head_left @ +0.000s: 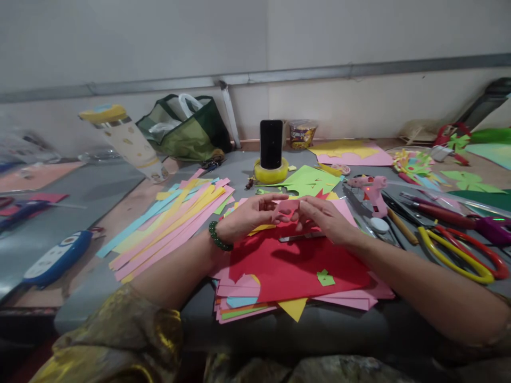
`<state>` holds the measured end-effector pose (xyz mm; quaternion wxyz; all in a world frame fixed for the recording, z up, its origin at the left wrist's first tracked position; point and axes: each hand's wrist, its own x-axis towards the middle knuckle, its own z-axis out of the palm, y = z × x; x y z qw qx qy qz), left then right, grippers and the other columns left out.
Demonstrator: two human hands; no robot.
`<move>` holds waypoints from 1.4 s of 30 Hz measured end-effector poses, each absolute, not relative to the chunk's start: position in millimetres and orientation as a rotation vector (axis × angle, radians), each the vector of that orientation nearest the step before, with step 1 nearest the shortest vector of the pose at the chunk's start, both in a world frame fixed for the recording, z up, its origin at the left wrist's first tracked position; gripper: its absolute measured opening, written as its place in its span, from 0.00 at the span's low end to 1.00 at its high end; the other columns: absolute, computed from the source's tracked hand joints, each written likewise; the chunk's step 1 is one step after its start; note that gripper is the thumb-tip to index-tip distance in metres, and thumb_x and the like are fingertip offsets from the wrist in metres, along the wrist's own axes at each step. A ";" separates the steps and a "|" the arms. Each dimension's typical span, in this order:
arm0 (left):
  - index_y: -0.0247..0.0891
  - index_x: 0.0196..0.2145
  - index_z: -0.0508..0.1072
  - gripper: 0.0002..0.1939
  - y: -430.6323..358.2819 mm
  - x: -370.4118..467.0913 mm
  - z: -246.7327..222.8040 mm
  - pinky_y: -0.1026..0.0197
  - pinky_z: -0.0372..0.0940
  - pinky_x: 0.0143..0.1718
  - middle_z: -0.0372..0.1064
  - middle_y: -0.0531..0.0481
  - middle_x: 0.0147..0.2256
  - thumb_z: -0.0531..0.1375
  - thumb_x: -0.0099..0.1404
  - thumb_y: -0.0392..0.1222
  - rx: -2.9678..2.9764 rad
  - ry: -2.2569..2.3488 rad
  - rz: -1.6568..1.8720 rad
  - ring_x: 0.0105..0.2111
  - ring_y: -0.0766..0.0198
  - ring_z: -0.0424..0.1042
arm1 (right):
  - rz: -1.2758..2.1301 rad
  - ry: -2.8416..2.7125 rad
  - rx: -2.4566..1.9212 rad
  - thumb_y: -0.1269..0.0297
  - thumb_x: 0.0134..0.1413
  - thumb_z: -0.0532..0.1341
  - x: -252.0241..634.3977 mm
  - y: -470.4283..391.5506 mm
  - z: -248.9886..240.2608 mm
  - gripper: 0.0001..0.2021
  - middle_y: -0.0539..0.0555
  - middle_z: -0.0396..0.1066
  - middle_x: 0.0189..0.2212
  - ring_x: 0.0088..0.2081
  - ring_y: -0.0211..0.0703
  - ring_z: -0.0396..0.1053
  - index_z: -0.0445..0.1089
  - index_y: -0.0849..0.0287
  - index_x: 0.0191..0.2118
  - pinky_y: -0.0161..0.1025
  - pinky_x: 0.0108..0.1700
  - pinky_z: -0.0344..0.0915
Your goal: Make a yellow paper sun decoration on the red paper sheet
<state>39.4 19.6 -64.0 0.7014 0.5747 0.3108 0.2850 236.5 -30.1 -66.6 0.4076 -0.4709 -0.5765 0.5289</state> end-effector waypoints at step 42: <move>0.37 0.23 0.70 0.08 31.1 18.7 -44.5 0.63 0.50 0.25 0.69 0.50 0.25 0.56 0.55 0.28 2.747 1.031 -0.086 0.24 0.65 0.62 | 1.104 -1.562 -1.277 0.53 0.45 0.64 242.6 -23.5 -66.2 0.13 0.45 0.67 0.20 0.18 0.32 0.64 0.68 0.58 0.31 0.32 0.20 0.62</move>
